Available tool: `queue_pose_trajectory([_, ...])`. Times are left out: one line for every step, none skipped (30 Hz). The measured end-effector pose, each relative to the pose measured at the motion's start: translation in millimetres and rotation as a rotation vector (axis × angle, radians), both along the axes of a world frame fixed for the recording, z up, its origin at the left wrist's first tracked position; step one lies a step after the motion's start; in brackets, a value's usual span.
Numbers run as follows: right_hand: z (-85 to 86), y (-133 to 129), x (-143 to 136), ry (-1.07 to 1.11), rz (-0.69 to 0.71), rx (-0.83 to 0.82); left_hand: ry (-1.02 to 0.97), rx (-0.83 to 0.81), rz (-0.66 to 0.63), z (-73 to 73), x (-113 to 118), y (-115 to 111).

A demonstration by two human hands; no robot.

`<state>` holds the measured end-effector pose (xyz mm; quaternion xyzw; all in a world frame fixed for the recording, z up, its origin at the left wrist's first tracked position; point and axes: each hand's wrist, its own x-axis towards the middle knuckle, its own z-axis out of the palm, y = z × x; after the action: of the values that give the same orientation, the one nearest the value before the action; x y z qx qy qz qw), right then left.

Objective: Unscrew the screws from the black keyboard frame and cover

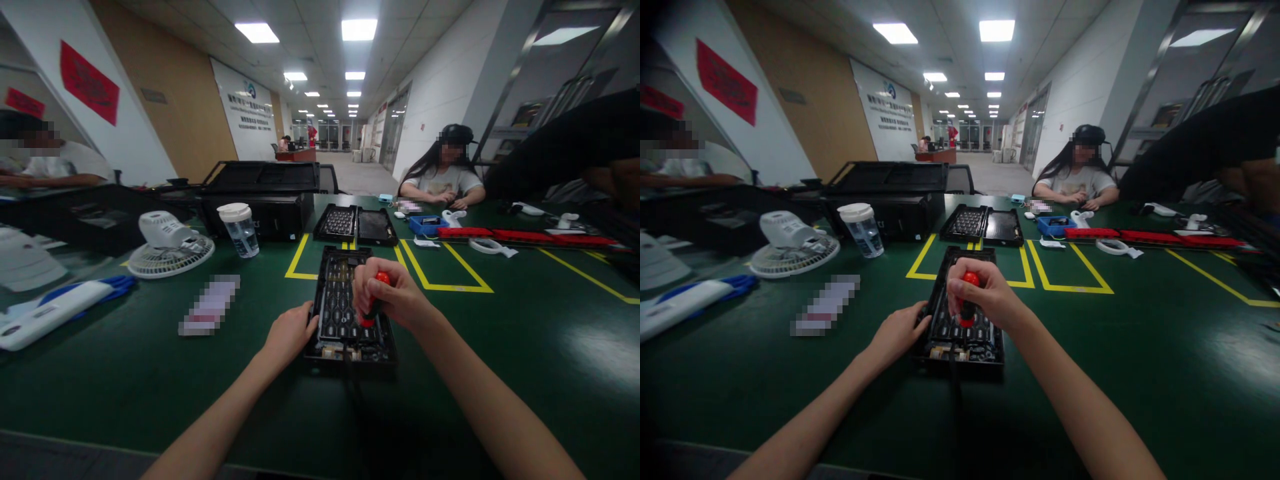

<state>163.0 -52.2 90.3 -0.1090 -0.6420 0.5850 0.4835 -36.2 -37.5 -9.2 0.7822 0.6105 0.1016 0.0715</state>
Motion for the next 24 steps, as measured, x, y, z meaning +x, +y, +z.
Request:
queue_pose_trajectory([0.0,0.0,-0.4,0.012,0.011,-0.003,0.000,0.000,0.000,0.0,0.2,0.0])
queue_pose_trajectory([0.5,-0.2,-0.7,0.022,0.026,-0.011,0.000,0.001,0.000,-0.2,0.3,0.1])
queue_pose_trajectory([1.4,-0.4,-1.0,0.034,0.044,-0.022,-0.002,0.001,0.001,-0.3,0.3,0.4])
queue_pose_trajectory([2.8,-0.7,-1.0,0.044,0.067,-0.039,-0.004,0.000,0.002,-0.5,0.3,0.7])
queue_pose_trajectory([4.2,-1.0,-0.9,0.052,0.092,-0.057,-0.006,0.000,0.000,-0.8,0.3,1.0])
queue_pose_trajectory([5.7,-1.3,-0.6,0.057,0.117,-0.071,-0.008,0.001,-0.002,-1.0,0.1,1.3])
queue_pose_trajectory([6.9,-1.5,-0.2,0.055,0.137,-0.079,-0.010,0.004,-0.005,-1.2,-0.1,1.6])
queue_pose_trajectory([7.7,-1.6,0.5,0.049,0.151,-0.081,-0.010,0.007,-0.007,-1.4,-0.3,1.8])
queue_pose_trajectory([8.1,-1.5,1.2,0.035,0.158,-0.083,-0.010,0.010,-0.008,-1.6,-0.5,1.8])
queue_pose_trajectory([8.0,-1.2,2.0,0.019,0.164,-0.088,-0.010,0.011,-0.007,-1.8,-0.7,1.8])
queue_pose_trajectory([7.5,-0.8,2.7,0.002,0.168,-0.096,-0.010,0.010,-0.006,-1.8,-0.8,1.6])
queue_pose_trajectory([6.7,-0.2,3.4,-0.015,0.171,-0.109,-0.011,0.008,-0.007,-1.7,-0.9,1.3])
queue_pose_trajectory([5.8,0.5,4.0,-0.029,0.173,-0.121,-0.012,0.004,-0.007,-1.4,-0.9,1.1])
queue_pose_trajectory([4.7,1.3,4.5,-0.042,0.174,-0.129,-0.013,0.001,-0.006,-1.0,-0.7,0.8])
queue_pose_trajectory([3.7,2.1,5.0,-0.051,0.174,-0.132,-0.013,-0.006,-0.004,-0.4,-0.6,0.5])
queue_pose_trajectory([2.8,2.8,5.4,-0.059,0.174,-0.130,-0.013,-0.013,-0.001,0.2,-0.4,0.4])
queue_pose_trajectory([2.0,3.6,5.8,-0.065,0.176,-0.127,-0.012,-0.020,0.005,0.8,-0.1,0.3])
queue_pose_trajectory([1.2,4.3,6.3,-0.067,0.180,-0.121,-0.010,-0.024,0.010,1.4,0.1,0.3])
queue_pose_trajectory([0.5,5.1,6.8,-0.065,0.184,-0.114,-0.007,-0.026,0.013,1.7,0.2,0.3])
queue_pose_trajectory([-0.2,6.0,7.4,-0.063,0.187,-0.107,-0.005,-0.023,0.012,1.9,0.3,0.4])
queue_pose_trajectory([-0.8,6.9,8.1,-0.059,0.188,-0.102,-0.003,-0.018,0.010,2.0,0.4,0.5])
queue_pose_trajectory([-1.4,7.8,8.8,-0.059,0.188,-0.098,0.000,-0.012,0.007,1.8,0.4,0.5])
queue_pose_trajectory([-2.0,8.8,9.6,-0.058,0.185,-0.094,0.003,-0.008,0.004,1.6,0.3,0.5])
queue_pose_trajectory([-2.4,9.7,10.5,-0.058,0.181,-0.091,0.007,-0.005,0.002,1.3,0.2,0.5])
